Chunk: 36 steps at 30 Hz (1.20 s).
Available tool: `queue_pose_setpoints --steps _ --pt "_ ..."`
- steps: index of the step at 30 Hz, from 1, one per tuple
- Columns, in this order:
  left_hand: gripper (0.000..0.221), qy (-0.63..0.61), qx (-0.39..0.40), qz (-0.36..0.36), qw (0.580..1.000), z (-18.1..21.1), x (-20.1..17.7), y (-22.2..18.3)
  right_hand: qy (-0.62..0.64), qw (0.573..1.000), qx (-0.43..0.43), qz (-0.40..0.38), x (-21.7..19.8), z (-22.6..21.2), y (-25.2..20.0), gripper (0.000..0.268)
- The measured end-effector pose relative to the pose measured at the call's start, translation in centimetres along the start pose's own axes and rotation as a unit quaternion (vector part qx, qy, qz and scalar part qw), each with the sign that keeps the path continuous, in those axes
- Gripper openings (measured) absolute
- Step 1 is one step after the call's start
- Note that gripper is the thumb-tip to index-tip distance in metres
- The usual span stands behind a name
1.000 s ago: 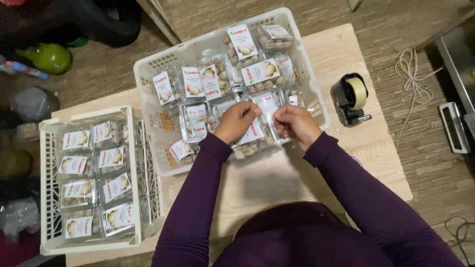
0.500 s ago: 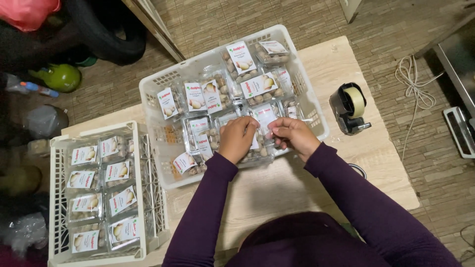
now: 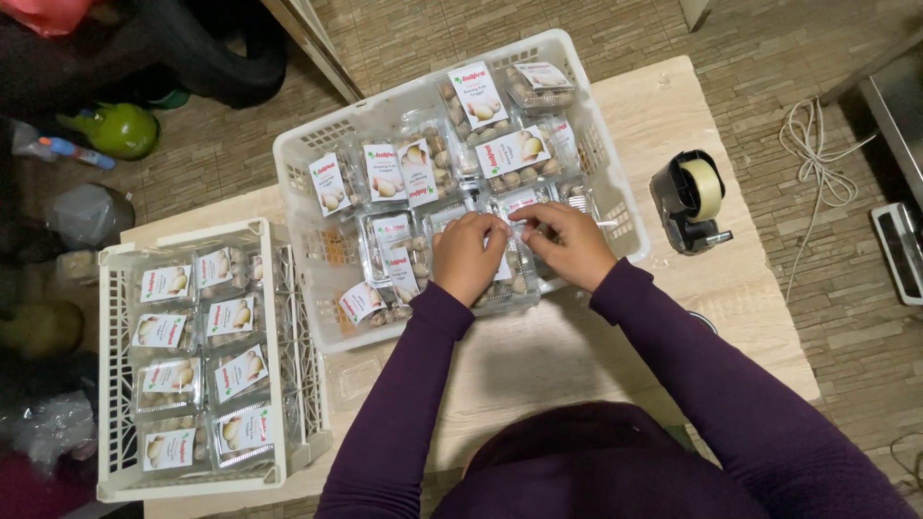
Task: Inspecting and organizing small plastic containers of garlic into crates, using tape and scissors for sealing.
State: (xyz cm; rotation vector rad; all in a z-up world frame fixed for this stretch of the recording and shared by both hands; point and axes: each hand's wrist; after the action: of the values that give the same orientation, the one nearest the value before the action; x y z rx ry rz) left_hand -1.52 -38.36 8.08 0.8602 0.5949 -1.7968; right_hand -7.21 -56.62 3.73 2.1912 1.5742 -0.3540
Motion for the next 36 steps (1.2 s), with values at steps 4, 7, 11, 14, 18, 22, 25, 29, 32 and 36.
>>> queue_pose_setpoints --steps 4,7,11,14,18,22,25,29,32,36 --pt "0.027 -0.003 -0.004 0.002 1.0 -0.1 0.1 -0.1 -0.049 0.999 -0.017 -0.012 0.1 -0.7 0.4 0.016" --pt "0.024 -0.013 0.0 0.01 1.0 -0.4 0.5 -0.2 -0.076 0.997 0.004 -0.026 0.0 -1.0 0.5 0.013" --pt "0.024 -0.014 0.001 0.014 1.0 -0.5 0.6 -0.2 -0.079 0.996 0.034 -0.031 -0.3 -1.2 0.7 0.007" --pt "0.024 -0.014 -0.001 0.013 1.0 -0.7 0.6 -0.1 -0.072 0.995 0.065 -0.029 -0.1 -0.2 0.7 0.008" --pt "0.025 -0.014 -0.001 0.016 1.0 -0.6 0.7 -0.2 -0.01 0.993 0.117 -0.024 0.6 2.3 1.0 0.01" --pt "0.024 -0.015 0.004 0.023 1.0 -0.8 0.8 -0.2 0.041 0.989 0.143 -0.026 0.6 2.5 1.2 0.018" --pt "0.024 -0.018 0.002 0.026 1.0 -0.5 0.5 -0.4 0.073 0.985 0.151 -0.029 0.4 1.7 1.4 0.025" --pt "0.024 -0.012 0.003 0.023 1.0 -0.7 0.6 -0.5 -0.024 0.998 0.053 -0.037 0.1 0.1 1.5 0.015" --pt "0.023 -0.009 0.01 0.027 1.0 -0.7 0.7 -0.5 -0.077 0.995 0.052 -0.044 0.5 0.5 2.1 0.009" --pt "0.022 -0.008 0.034 0.051 0.998 -0.1 0.6 -1.1 -0.011 0.965 0.26 -0.02 2.3 3.3 2.3 0.013"
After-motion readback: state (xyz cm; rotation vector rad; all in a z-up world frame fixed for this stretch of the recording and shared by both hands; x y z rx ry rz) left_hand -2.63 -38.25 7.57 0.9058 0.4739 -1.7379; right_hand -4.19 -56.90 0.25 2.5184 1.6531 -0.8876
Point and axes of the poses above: each hand's wrist, its own y-axis towards the middle knuckle, its own x-axis out of the palm, z = x × y, and after that the axes turned 13 degrees about z, right-handed
